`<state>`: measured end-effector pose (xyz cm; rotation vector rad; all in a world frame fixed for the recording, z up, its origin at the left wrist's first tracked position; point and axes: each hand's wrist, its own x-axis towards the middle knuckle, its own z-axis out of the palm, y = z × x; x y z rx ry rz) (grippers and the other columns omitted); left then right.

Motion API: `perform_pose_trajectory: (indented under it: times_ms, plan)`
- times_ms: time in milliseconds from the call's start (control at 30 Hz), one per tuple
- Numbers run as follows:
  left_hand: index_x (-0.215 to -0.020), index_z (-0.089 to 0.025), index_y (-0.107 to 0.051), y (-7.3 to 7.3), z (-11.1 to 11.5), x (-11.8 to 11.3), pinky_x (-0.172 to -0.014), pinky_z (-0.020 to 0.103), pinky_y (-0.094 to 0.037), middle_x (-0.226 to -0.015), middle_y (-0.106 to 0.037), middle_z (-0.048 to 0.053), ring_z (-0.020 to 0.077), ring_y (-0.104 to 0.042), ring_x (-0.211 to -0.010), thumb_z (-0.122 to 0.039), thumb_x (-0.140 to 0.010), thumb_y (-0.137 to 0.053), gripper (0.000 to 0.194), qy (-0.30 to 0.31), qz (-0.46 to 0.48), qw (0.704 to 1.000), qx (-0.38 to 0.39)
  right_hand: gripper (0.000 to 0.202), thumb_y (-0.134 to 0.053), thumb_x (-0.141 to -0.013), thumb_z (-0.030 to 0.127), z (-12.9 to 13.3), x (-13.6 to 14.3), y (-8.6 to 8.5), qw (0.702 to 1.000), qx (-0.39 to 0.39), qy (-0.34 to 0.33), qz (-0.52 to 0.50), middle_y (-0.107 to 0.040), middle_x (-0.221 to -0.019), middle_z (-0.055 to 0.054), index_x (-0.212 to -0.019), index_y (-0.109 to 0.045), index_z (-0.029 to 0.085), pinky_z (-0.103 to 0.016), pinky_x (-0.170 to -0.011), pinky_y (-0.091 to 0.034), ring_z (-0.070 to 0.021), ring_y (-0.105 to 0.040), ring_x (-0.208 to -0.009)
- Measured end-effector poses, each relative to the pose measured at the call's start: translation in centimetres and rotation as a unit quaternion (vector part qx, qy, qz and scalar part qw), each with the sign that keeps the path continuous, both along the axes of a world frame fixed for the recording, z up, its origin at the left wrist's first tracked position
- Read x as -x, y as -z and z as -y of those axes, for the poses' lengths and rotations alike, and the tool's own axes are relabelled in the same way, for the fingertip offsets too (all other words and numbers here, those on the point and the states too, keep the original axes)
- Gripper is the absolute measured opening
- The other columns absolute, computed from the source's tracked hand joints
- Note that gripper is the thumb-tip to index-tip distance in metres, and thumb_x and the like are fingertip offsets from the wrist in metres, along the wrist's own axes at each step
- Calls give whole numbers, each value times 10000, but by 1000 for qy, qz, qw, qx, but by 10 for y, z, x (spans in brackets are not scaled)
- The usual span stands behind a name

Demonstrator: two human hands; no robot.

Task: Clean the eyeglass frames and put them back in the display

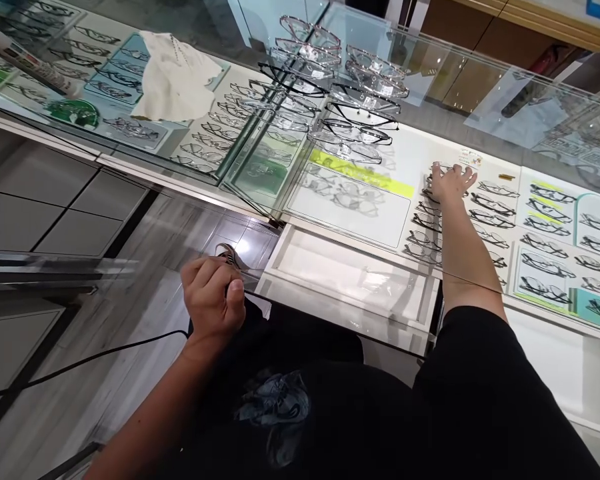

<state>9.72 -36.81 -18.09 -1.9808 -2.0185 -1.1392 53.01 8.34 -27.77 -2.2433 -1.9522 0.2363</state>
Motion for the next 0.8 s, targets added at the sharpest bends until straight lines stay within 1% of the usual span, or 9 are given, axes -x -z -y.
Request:
perform_pose_trajectory:
  times_ms: [133,267,367,467,567,633,700,733,800]
  plan:
    - [-819,-269,-532,1,-1,0,-974,547,-467,-762,-634,73,339,-648,-1002,-294,-1015,-503,200,-2,2,1000,-1,872,-143,-1120,636,1,-1,-1,1000,7,3,4,-405,-1715,-344,-1544,-600,27,-759,-1288,-177,-472,-293,-1582]
    - [-812,-270,-521,1,-2,-1,-960,546,-467,-752,-631,76,345,-639,-1009,-294,-1013,-500,203,-2,-5,1000,-5,819,-154,-1131,618,9,4,-8,1000,5,5,8,-366,-1749,-321,-1489,-641,66,-742,-1263,-222,-456,-301,-1574]
    - [-816,-270,-513,1,-2,-1,-956,541,-464,-750,-622,72,344,-630,-1002,-289,-1010,-503,195,1,-10,1000,-8,713,-244,-1132,605,21,26,-18,998,-66,-9,6,-361,-1751,-292,-1442,-654,111,-692,-1246,-247,-420,-320,-1537]
    - [-814,-269,-507,3,-1,-1,-971,542,-461,-765,-628,69,340,-640,-996,-296,-1005,-513,194,1,-6,1000,-7,559,-389,-1105,582,46,69,-29,988,-150,-38,-2,-501,-1599,-273,-1326,-672,154,-622,-1212,-279,-381,-390,-1433]
    - [-810,-267,-516,3,1,0,-974,534,-465,-796,-644,77,344,-648,-1031,-304,-1005,-513,198,-3,-5,1000,-2,314,-517,-1058,464,92,122,-38,974,-173,-145,-34,-614,-1419,-236,-1151,-666,204,-589,-1140,-349,-387,-482,-1318]
    - [-811,-266,-527,3,2,1,-975,526,-474,-817,-654,80,340,-643,-1044,-308,-1004,-516,198,0,-3,1000,1,186,-520,-1040,370,134,155,-42,961,-133,-232,-73,-666,-1304,-219,-976,-625,231,-572,-1090,-383,-394,-534,-1256]
    - [-824,-264,-550,2,3,2,-981,524,-479,-862,-679,88,338,-636,-1054,-310,-1004,-530,187,5,2,1000,7,202,-544,-1021,341,181,182,-48,934,-53,-333,-122,-693,-1066,-169,-841,-547,249,-528,-1034,-421,-356,-584,-1106]
    - [-831,-263,-561,2,3,2,-983,523,-481,-886,-693,92,338,-632,-1059,-311,-1004,-540,181,9,4,1000,8,234,-561,-1010,342,205,192,-54,917,-12,-370,-148,-679,-994,-142,-799,-511,253,-497,-991,-437,-330,-588,-1029]
    - [-846,-260,-580,2,3,2,-978,518,-482,-920,-711,100,339,-626,-1067,-308,-1004,-559,166,15,9,1000,5,298,-588,-1022,397,250,207,-71,869,92,-437,-213,-658,-927,-87,-777,-501,250,-423,-873,-452,-268,-588,-906]
